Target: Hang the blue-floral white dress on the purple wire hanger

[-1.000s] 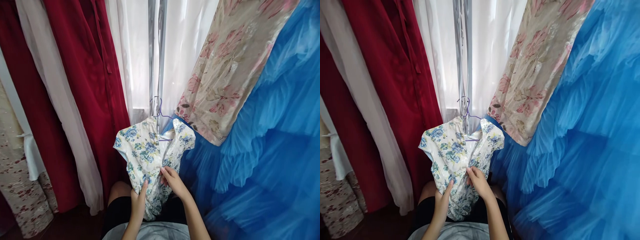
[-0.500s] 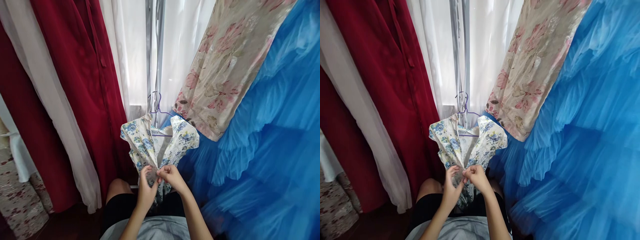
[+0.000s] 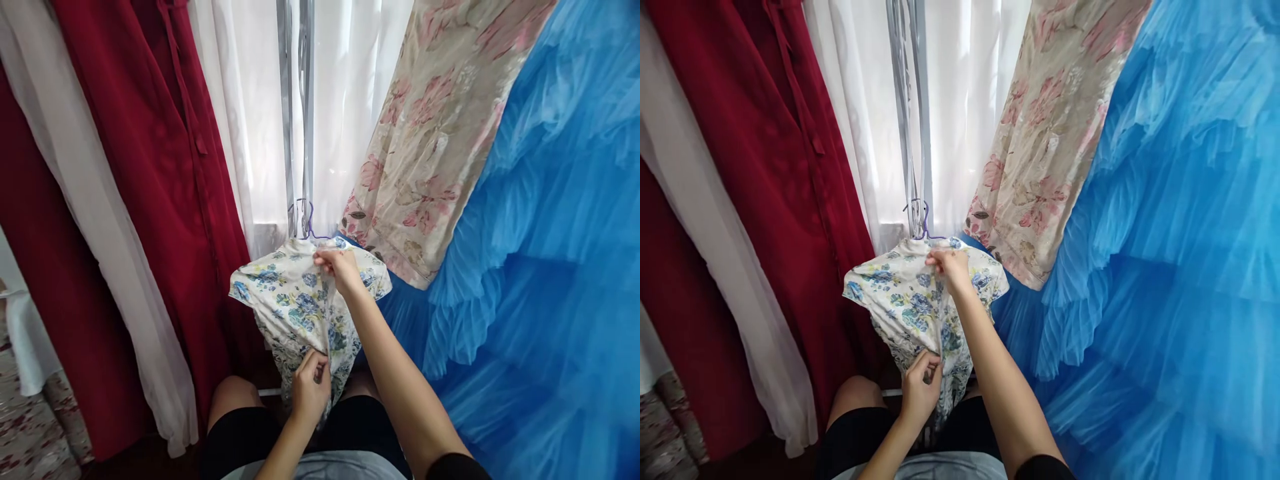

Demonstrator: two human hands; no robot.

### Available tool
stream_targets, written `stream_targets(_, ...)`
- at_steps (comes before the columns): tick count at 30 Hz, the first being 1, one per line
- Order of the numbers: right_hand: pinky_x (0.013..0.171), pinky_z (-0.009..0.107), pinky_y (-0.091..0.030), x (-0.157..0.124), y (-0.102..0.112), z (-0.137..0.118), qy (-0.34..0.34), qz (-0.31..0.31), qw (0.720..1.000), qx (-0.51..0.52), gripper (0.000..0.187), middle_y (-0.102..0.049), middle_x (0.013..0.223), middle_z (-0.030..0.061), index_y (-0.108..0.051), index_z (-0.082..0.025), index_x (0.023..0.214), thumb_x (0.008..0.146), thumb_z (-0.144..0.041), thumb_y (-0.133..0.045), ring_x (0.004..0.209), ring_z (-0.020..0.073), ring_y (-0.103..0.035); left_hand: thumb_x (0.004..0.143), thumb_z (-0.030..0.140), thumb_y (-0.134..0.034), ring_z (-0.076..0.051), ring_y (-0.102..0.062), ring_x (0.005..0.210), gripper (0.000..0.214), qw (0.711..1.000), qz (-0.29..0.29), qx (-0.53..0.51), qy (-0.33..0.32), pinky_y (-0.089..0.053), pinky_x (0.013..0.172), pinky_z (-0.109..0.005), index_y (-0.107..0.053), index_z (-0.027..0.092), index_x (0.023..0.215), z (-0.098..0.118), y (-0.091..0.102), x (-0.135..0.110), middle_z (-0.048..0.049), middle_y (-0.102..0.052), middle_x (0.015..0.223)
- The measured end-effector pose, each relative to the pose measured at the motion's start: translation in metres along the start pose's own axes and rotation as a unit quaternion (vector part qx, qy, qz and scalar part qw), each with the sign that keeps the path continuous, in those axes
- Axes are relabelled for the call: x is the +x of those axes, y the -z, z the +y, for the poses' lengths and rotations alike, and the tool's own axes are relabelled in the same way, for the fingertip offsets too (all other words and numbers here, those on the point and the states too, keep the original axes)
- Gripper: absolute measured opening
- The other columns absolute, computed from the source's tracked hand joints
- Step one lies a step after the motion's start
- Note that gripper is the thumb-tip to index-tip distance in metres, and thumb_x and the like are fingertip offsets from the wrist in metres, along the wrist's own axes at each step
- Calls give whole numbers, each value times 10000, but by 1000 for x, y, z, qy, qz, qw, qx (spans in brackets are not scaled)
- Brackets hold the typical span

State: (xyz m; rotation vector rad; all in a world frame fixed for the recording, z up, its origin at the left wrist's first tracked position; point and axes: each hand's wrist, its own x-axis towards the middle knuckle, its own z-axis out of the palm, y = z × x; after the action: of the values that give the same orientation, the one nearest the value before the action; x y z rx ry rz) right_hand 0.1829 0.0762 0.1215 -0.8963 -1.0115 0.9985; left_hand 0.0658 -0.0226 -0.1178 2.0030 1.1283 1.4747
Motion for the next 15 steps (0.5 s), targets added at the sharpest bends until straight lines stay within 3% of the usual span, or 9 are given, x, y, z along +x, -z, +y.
stream_targets(3, 404, 215, -259, -2, -5, -5, 37, 3, 999, 13, 204, -655, 536, 13, -689, -135, 671, 684, -338, -710, 410, 70, -386, 909, 180, -553, -160, -596, 692, 115, 1000, -3, -6, -2, -457, 633, -245, -570, 205, 799, 0, -7, -1, -18, -587, 784)
stream_targets(5, 413, 221, -266, -14, -1, 2, 46, -26, 999, -1, 219, -643, 517, 2, -683, -147, 713, 707, -365, -701, 406, 82, -402, 913, 210, -582, -176, -606, 744, 70, 1000, 22, -16, -9, -477, 689, -267, -583, 205, 843, 7, 1, 14, -24, -605, 803)
stream_targets(7, 419, 227, -266, -27, 6, 10, 44, -46, 998, -14, 215, -623, 488, -11, -676, -158, 732, 724, -373, -688, 398, 91, -406, 928, 246, -594, -187, -613, 807, 53, 997, 66, -36, -33, -489, 756, -288, -606, 207, 961, 24, 19, 46, -33, -628, 857)
stream_targets(9, 429, 229, -270, -37, 12, 13, 48, -57, 997, -23, 209, -611, 476, -16, -668, -166, 723, 741, -373, -679, 399, 93, -408, 965, 260, -556, -183, -614, 859, 191, 989, 115, -53, -72, -491, 807, -295, -602, 217, 1146, 47, 43, 91, -44, -642, 942)
stream_targets(11, 440, 232, -282, -42, 16, 12, 65, -74, 995, -30, 221, -614, 487, -15, -659, -173, 716, 765, -388, -679, 411, 96, -422, 995, 258, -505, -178, -614, 871, 283, 984, 115, -45, -129, -487, 825, -301, -578, 232, 1267, 72, 64, 138, -45, -642, 974)
stream_targets(13, 446, 234, -290, -41, 18, 9, 84, -88, 992, -38, 245, -616, 493, -13, -650, -179, 717, 785, -411, -684, 418, 99, -430, 996, 258, -508, -183, -619, 896, 193, 980, 59, 3, -191, -478, 839, -307, -645, 224, 1129, 92, 79, 176, -48, -653, 989)
stream_targets(15, 450, 237, -295, -35, 19, 11, 102, -91, 989, -47, 255, -609, 490, -16, -644, -182, 714, 784, -423, -694, 419, 101, -431, 992, 248, -511, -187, -616, 860, 162, 970, 26, 59, -234, -470, 807, -309, -658, 201, 945, 108, 86, 199, -45, -649, 909)
